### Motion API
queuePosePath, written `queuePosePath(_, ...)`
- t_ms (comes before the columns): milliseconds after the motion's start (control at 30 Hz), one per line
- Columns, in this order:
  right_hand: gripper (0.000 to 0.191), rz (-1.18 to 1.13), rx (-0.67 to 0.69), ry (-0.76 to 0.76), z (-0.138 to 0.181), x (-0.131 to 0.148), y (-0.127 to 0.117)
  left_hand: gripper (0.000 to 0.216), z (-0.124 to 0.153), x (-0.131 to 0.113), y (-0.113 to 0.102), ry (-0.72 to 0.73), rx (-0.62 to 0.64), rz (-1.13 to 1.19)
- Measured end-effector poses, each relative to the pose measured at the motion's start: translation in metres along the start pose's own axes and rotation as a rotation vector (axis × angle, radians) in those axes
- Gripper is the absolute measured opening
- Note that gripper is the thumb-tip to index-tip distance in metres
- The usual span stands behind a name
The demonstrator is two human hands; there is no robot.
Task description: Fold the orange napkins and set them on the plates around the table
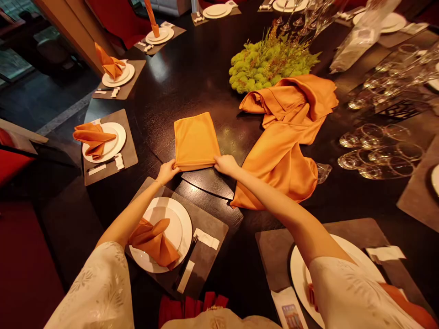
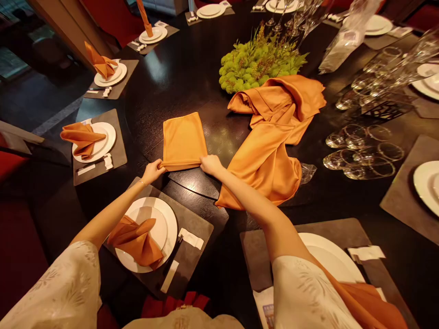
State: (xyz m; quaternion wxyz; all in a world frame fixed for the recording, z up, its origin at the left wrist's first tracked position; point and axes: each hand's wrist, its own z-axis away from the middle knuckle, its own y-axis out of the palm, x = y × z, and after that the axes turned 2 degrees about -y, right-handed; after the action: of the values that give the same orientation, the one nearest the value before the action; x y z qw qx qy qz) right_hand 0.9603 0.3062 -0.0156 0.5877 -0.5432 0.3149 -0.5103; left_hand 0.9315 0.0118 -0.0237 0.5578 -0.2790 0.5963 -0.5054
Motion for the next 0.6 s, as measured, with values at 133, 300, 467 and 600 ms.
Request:
queuePosePath(133, 0.020, -0.336, 0.163, 0.297, -0.023, -0.031, -0.019, 0.023, -0.021, 0.001, 0.004, -0.182, -0.001, 0.082)
queuePosePath(300, 0.039, -0.366, 0.203, 0.535, -0.043, -0.028, -0.027, 0.039, -0.044, -0.009, 0.004, -0.391, 0.070, -0.050)
queuePosePath(467, 0.031, -0.351, 0.158, 0.533, -0.056, -0.022, -0.022, 0.031, -0.057, -0.013, 0.001, -0.508, 0.088, 0.175)
queuePosePath(600, 0.018, -0.661, 0.012, 0.579, -0.055, -0.026, -0.005, 0.033, -0.053, -0.012, -0.007, -0.605, 0.103, 0.637)
